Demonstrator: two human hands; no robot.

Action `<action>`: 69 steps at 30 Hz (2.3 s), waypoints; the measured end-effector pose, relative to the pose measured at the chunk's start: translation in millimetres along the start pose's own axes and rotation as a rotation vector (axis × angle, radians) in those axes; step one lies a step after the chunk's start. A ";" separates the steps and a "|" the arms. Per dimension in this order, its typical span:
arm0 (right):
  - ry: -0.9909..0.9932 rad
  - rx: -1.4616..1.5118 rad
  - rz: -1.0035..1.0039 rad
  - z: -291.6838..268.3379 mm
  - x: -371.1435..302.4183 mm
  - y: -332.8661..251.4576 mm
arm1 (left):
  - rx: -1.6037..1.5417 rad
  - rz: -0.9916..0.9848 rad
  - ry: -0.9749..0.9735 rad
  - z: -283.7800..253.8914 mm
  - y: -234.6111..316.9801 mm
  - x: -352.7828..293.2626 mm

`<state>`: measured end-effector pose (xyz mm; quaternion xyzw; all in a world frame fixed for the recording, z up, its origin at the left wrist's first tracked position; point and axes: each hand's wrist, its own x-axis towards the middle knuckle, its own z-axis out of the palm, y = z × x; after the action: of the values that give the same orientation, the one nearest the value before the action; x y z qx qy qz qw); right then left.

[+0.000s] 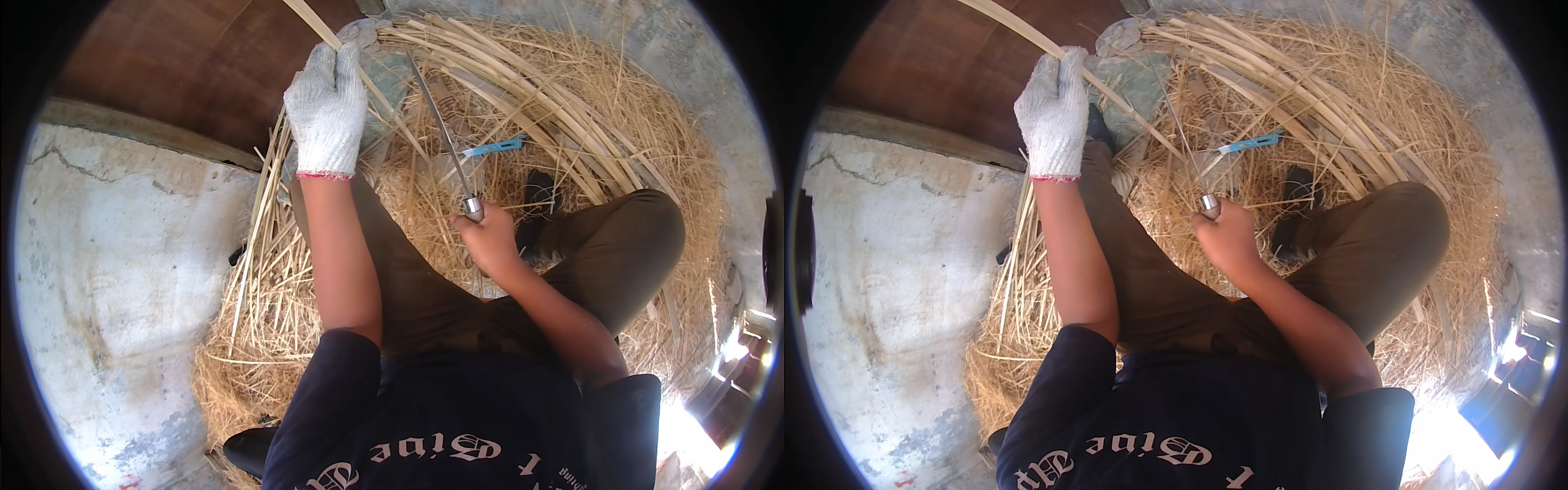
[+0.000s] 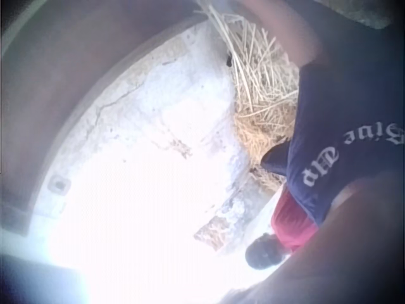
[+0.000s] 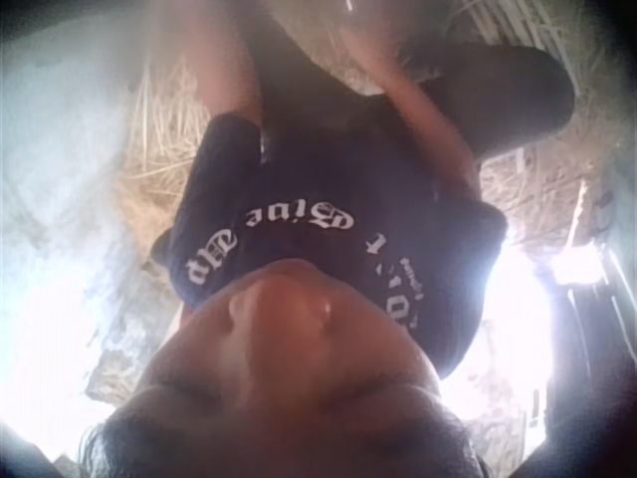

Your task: The person sits on the floor and uses a knife to split long bamboo poles into thin strips. They hold the pole with a gloved left hand and use the knife in their right hand to shave and split the material, discarding the resulting strips onto a pile.

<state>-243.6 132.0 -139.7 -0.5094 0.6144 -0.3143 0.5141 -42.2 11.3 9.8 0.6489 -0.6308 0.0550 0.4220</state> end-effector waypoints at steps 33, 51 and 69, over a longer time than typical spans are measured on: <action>-0.079 -0.016 0.127 9.9 6.1 18.5 | -0.033 -0.140 0.009 -16.6 -14.9 2.8; -0.133 -0.395 -0.032 10.6 4.7 24.4 | -1.124 -0.382 0.388 12.6 -14.1 7.8; 0.080 -0.390 -0.093 -7.6 33.5 6.3 | -1.281 -0.222 0.794 -102.1 14.0 -6.7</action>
<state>-251.1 101.0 -153.8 -0.6144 0.6593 -0.2327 0.3655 -8.5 81.7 77.6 0.2682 -0.2714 -0.1350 0.9144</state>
